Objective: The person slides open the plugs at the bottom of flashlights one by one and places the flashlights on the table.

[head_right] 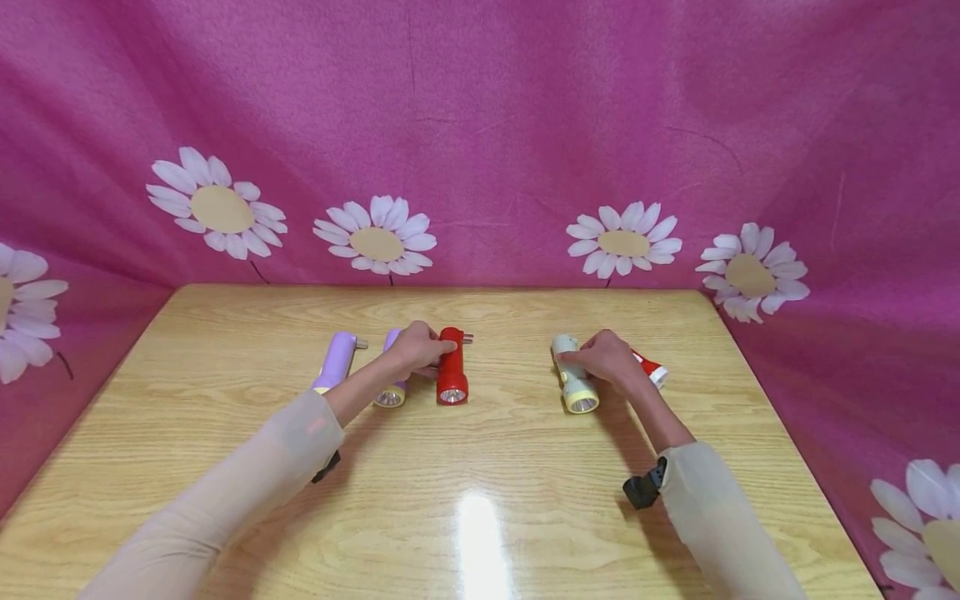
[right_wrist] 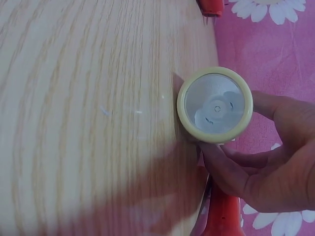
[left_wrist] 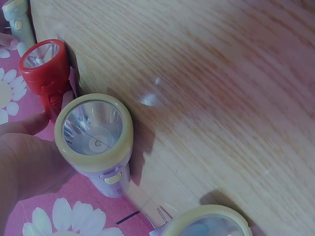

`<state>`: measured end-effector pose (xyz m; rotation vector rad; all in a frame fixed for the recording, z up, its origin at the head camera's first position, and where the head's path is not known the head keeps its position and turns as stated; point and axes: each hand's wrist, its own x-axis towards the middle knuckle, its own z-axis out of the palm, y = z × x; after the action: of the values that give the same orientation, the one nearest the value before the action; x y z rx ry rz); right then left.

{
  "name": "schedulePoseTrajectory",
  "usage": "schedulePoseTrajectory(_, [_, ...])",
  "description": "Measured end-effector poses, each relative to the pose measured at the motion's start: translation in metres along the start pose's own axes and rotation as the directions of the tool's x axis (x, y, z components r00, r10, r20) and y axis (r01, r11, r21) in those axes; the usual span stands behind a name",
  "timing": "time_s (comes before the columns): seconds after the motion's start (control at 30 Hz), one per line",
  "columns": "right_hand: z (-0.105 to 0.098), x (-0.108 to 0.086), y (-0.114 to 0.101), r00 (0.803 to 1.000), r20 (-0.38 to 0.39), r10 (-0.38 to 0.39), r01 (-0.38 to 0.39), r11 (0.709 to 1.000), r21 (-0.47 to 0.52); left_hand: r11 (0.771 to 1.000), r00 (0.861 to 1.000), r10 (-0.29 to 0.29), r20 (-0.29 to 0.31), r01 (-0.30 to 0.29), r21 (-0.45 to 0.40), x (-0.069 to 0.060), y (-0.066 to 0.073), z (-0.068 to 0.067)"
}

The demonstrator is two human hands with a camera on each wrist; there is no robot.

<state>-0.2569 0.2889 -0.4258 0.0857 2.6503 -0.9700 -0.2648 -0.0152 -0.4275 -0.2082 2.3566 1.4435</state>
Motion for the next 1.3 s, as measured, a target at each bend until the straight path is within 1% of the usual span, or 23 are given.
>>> schedulePoseTrajectory(0.2, [0.0013, 0.0001, -0.0038, 0.998, 0.057, 0.023, -0.027, 0.997, 0.070, 1.000, 1.000, 0.000, 0.002, 0.000, 0.016, -0.0007, 0.0004, -0.0011])
schedulePoseTrajectory(0.33, [0.0008, 0.0001, -0.0048, 0.997, 0.074, 0.021, -0.027, 0.996, 0.081, 1.000, 1.000, -0.006, 0.001, 0.006, 0.024, -0.0015, 0.0012, -0.0017])
schedulePoseTrajectory(0.67, [0.0019, 0.0027, -0.0026, 0.997, 0.072, 0.004, -0.011, 0.996, 0.091, 1.000, 1.000, -0.001, 0.001, 0.001, 0.008, 0.0006, 0.0009, -0.0010])
schedulePoseTrajectory(0.83, [0.0028, 0.0037, -0.0015, 0.998, 0.065, 0.026, -0.033, 0.995, 0.097, 1.000, 1.000, 0.000, 0.001, 0.000, 0.004, 0.0000, 0.0003, -0.0011])
schedulePoseTrajectory(1.3, [0.0048, 0.0036, -0.0033, 0.998, 0.044, 0.047, -0.051, 0.995, 0.088, 1.000, 1.000, 0.005, 0.010, -0.005, -0.003, -0.0021, 0.0005, -0.0018])
